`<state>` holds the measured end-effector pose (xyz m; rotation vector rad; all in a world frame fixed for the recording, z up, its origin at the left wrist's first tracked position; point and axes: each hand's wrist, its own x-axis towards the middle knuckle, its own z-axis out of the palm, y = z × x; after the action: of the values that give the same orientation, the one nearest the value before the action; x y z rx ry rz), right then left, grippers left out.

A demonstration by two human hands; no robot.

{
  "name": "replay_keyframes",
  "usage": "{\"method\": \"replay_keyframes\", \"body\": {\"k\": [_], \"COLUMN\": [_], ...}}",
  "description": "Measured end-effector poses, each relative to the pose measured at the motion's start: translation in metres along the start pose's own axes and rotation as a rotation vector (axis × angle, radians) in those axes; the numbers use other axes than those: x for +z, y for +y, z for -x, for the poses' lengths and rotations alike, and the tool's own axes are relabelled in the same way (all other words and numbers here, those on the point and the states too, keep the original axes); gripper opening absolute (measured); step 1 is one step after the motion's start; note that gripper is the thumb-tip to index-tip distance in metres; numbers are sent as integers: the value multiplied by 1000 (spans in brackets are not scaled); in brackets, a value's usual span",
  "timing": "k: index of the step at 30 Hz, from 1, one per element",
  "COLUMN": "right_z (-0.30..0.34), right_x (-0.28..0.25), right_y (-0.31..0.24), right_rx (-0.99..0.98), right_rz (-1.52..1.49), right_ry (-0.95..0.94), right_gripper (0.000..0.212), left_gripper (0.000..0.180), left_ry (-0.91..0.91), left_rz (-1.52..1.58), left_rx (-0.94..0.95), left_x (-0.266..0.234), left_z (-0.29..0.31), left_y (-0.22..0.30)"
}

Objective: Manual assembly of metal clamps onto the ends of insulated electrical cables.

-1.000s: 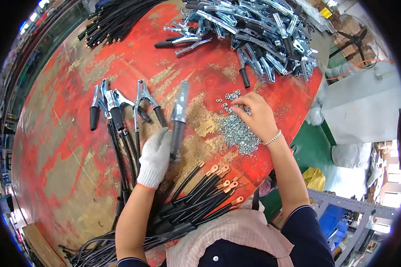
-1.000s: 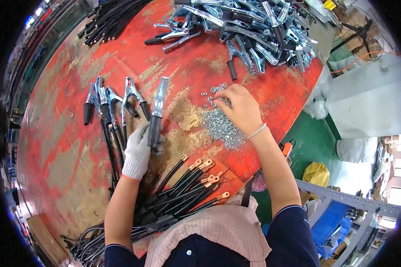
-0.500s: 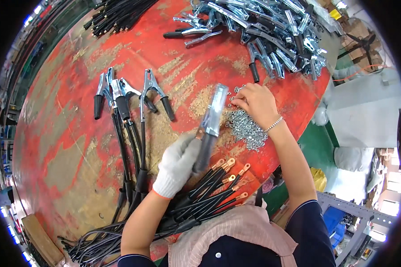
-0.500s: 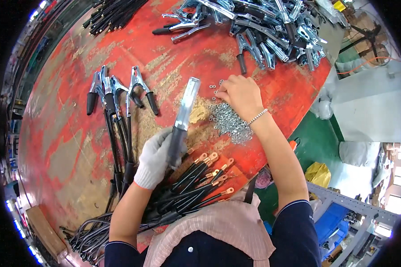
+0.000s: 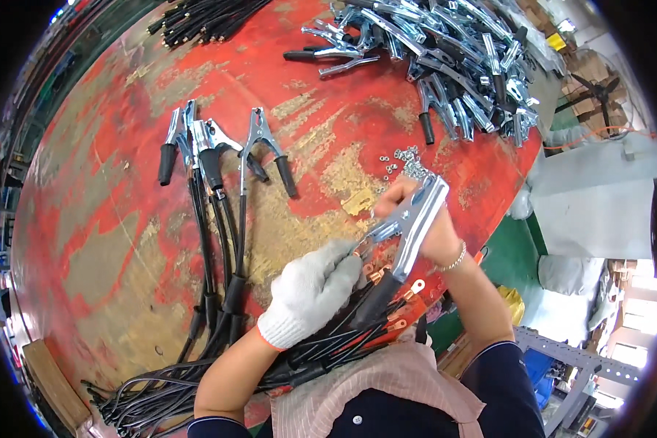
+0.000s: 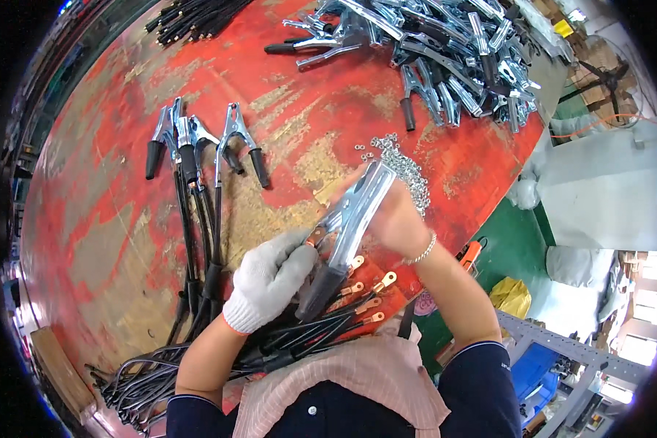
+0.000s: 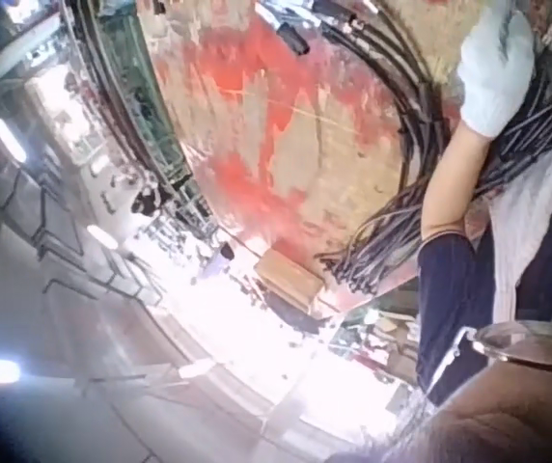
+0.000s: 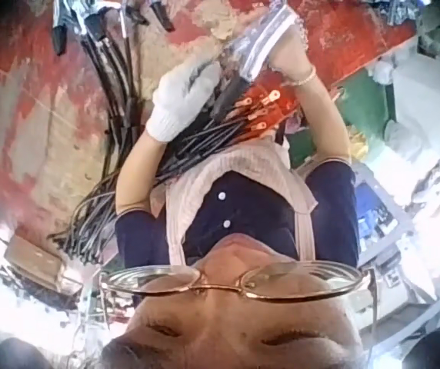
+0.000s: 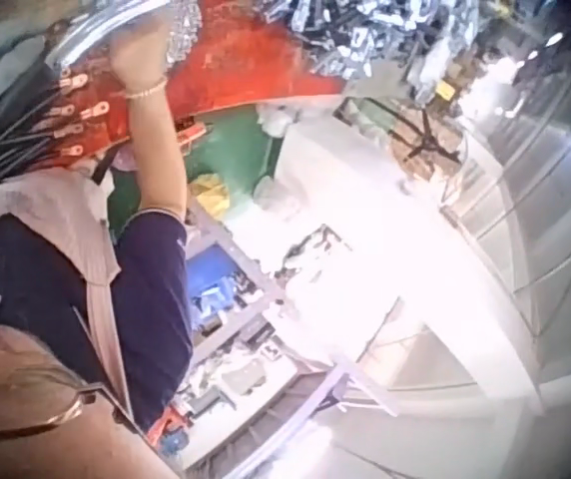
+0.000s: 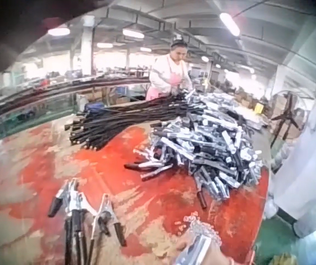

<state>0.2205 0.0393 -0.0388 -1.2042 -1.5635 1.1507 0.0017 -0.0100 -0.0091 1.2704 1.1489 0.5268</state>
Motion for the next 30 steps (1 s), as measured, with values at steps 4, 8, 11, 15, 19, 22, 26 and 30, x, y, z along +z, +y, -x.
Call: {"method": "replay_keyframes", "body": {"k": [4,8,11,15,19,22,26,30], "right_z": [20,22,24,32,55,49,14,0], "right_x": [12,11,9,4,6,-4,-30,-18], "right_y": [-2,-10,-10,-6,4,1,5,19], "right_rx": [273,438,454,337,444,233,-196,-295], "right_rz": [-182,-435,-520,-462,-602,-110,742,968], "right_ry": [-120,-203,-237,-248,-22,-18,152,73], "right_gripper": [11,11,9,6,11,16,13,13], "left_gripper": [28,29,29,32,36,37,38,37], "left_ry": [-10,-42,-54,5,46,174,269,132], "left_rz": [-11,-4,-57,-119,-293,-770,-511,542], "left_rx": [23,1,13,88,153,420,295,-102], "left_x": [0,1,0,2,0,2,-7,-19], "left_z": [3,3,1,3,3,3,-5,-3], "left_y": [4,3,5,-1,8,0,-7,-3]}}
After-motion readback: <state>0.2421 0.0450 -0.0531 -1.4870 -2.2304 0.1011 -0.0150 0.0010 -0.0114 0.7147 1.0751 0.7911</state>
